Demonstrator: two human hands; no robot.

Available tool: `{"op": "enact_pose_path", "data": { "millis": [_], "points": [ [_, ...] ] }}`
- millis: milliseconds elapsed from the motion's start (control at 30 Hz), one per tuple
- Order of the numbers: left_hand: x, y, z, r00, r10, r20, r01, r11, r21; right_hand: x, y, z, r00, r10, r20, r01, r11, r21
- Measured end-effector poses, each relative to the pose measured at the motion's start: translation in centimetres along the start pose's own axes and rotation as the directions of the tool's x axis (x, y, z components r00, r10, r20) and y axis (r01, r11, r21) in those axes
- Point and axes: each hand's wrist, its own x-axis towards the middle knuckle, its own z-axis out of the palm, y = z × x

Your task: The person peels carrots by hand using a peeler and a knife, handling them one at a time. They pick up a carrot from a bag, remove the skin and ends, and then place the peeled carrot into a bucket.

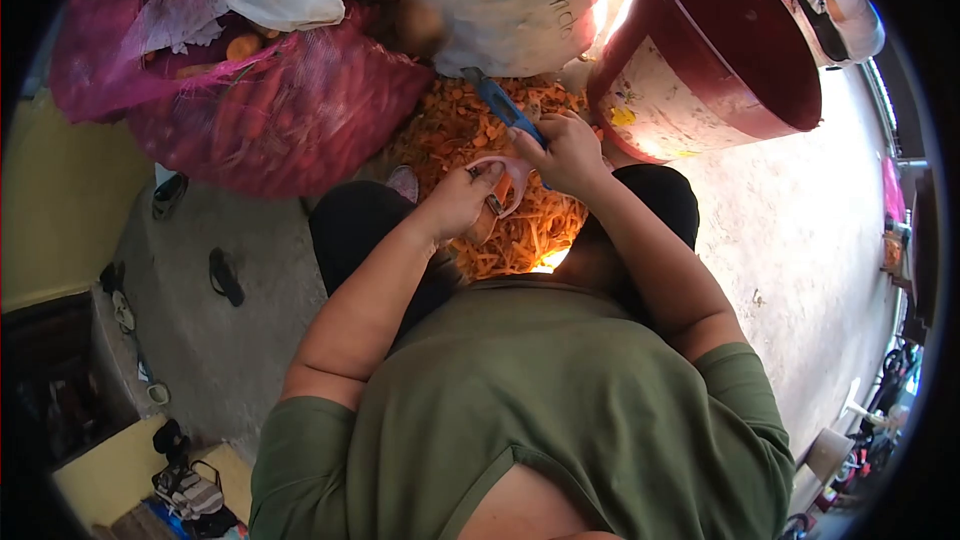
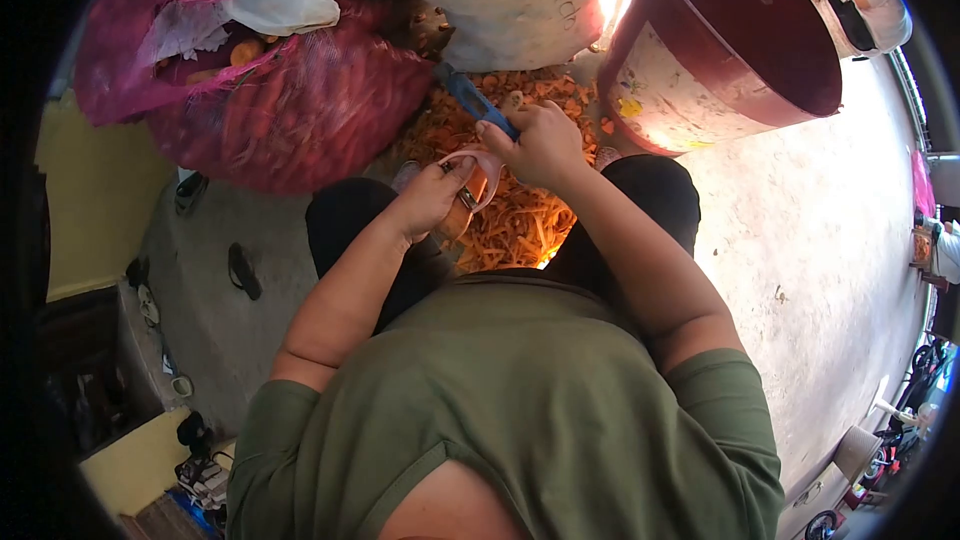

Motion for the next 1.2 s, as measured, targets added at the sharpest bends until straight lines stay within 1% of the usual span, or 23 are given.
{"op": "enact_pose_path", "data": {
  "millis": [33, 133, 167, 233, 267, 300, 400, 433, 467, 500, 533, 600, 667, 700, 733, 767, 800, 833, 867, 967, 1067, 1100, 1200],
  "points": [
    [0.0, -0.2, -0.2, 1.000, 0.007, 0.015, -0.007, 1.000, -0.014, 0.5, 0.1, 0.2, 0.999, 0.040, 0.026, -0.041, 0.999, 0.026],
    [1.1, -1.2, -1.5, 0.996, -0.087, 0.023, 0.089, 0.916, -0.392, 2.9, 0.8, -1.1, 0.949, 0.304, 0.082, -0.311, 0.946, 0.090],
    [1.2, -1.4, -1.9, 0.994, -0.099, 0.036, 0.105, 0.895, -0.434, 4.0, 1.9, -1.3, 0.950, 0.304, 0.069, -0.307, 0.951, 0.039],
    [1.5, -1.4, -2.8, 0.991, -0.112, 0.069, 0.132, 0.851, -0.508, 3.9, 0.0, -1.6, 0.924, 0.328, 0.196, -0.343, 0.938, 0.044],
    [1.7, -1.5, -2.9, 0.989, -0.120, 0.083, 0.145, 0.846, -0.513, 3.5, -1.1, -1.5, 0.903, 0.344, 0.258, -0.366, 0.930, 0.040],
    [1.9, -1.6, -3.0, 0.987, -0.128, 0.099, 0.161, 0.839, -0.519, 2.6, -2.1, -0.7, 0.965, 0.183, 0.190, -0.163, 0.980, -0.114],
    [2.4, -1.7, -3.4, 0.972, -0.180, 0.149, 0.229, 0.862, -0.452, 3.3, -0.4, 0.4, 0.998, 0.058, -0.002, -0.055, 0.940, -0.336],
    [2.5, -1.7, -3.6, 0.965, -0.204, 0.164, 0.255, 0.873, -0.416, 4.9, 0.5, -1.7, 0.951, 0.297, 0.083, -0.260, 0.917, -0.304],
    [2.4, -1.6, -3.8, 0.967, -0.193, 0.169, 0.246, 0.880, -0.406, 6.3, 4.4, -1.6, 0.924, 0.383, 0.016, -0.374, 0.910, -0.179],
    [2.4, -1.5, -4.1, 0.968, -0.181, 0.175, 0.237, 0.887, -0.396, 7.3, 6.4, -2.6, 0.905, 0.422, -0.061, -0.424, 0.876, -0.229],
    [2.4, -1.4, -4.2, 0.968, -0.168, 0.184, 0.229, 0.893, -0.387, 7.1, 6.8, -3.8, 0.922, 0.365, -0.126, -0.384, 0.901, -0.200],
    [2.9, -1.2, -4.2, 0.965, -0.214, 0.150, 0.258, 0.869, -0.422, 6.9, 6.1, -3.6, 0.917, 0.394, -0.054, -0.397, 0.914, -0.079],
    [3.5, -1.1, -4.2, 0.962, -0.250, 0.107, 0.271, 0.856, -0.441, 5.4, 2.4, -1.4, 0.954, 0.290, 0.079, -0.282, 0.954, -0.101],
    [3.6, -1.2, -4.3, 0.960, -0.267, 0.081, 0.275, 0.855, -0.439, 5.0, 2.0, 0.2, 0.991, 0.126, 0.035, -0.120, 0.980, -0.158],
    [3.8, -1.4, -4.3, 0.957, -0.286, 0.054, 0.281, 0.855, -0.437, 4.6, 2.3, 2.5, 0.999, -0.043, 0.002, 0.043, 0.975, -0.218],
    [3.9, -1.6, -4.5, 0.956, -0.277, 0.093, 0.290, 0.860, -0.419, 4.4, 2.7, 3.9, 0.977, -0.212, -0.019, 0.199, 0.940, -0.276],
    [3.9, -1.8, -4.7, 0.953, -0.274, 0.133, 0.304, 0.865, -0.400, 5.2, 3.5, 3.4, 1.000, -0.022, 0.006, 0.023, 0.972, -0.233],
    [3.9, -2.0, -4.9, 0.947, -0.269, 0.177, 0.318, 0.870, -0.376, 7.0, 5.2, 1.9, 0.985, 0.170, 0.035, -0.159, 0.967, -0.198],
    [3.8, -1.7, -5.1, 0.949, -0.246, 0.196, 0.305, 0.871, -0.386, 8.3, 6.7, 0.4, 0.934, 0.352, 0.065, -0.337, 0.926, -0.172],
    [3.1, 0.2, -5.5, 0.959, -0.186, 0.215, 0.259, 0.884, -0.390, 9.1, 9.7, -3.3, 0.853, 0.522, 0.001, -0.522, 0.853, -0.020],
    [3.5, 0.1, -6.1, 0.963, -0.202, 0.178, 0.262, 0.857, -0.444, 7.9, 6.3, -1.3, 0.942, 0.329, -0.066, -0.330, 0.944, -0.020],
    [3.7, 0.0, -6.3, 0.963, -0.191, 0.192, 0.257, 0.869, -0.422, 7.2, 5.3, -0.2, 0.990, 0.069, -0.123, -0.106, 0.940, -0.325],
    [3.1, -0.6, -6.4, 0.955, -0.193, 0.223, 0.268, 0.885, -0.380, 9.2, 7.7, -0.8, 0.901, 0.433, -0.031, -0.430, 0.881, -0.198]
  ]
}}
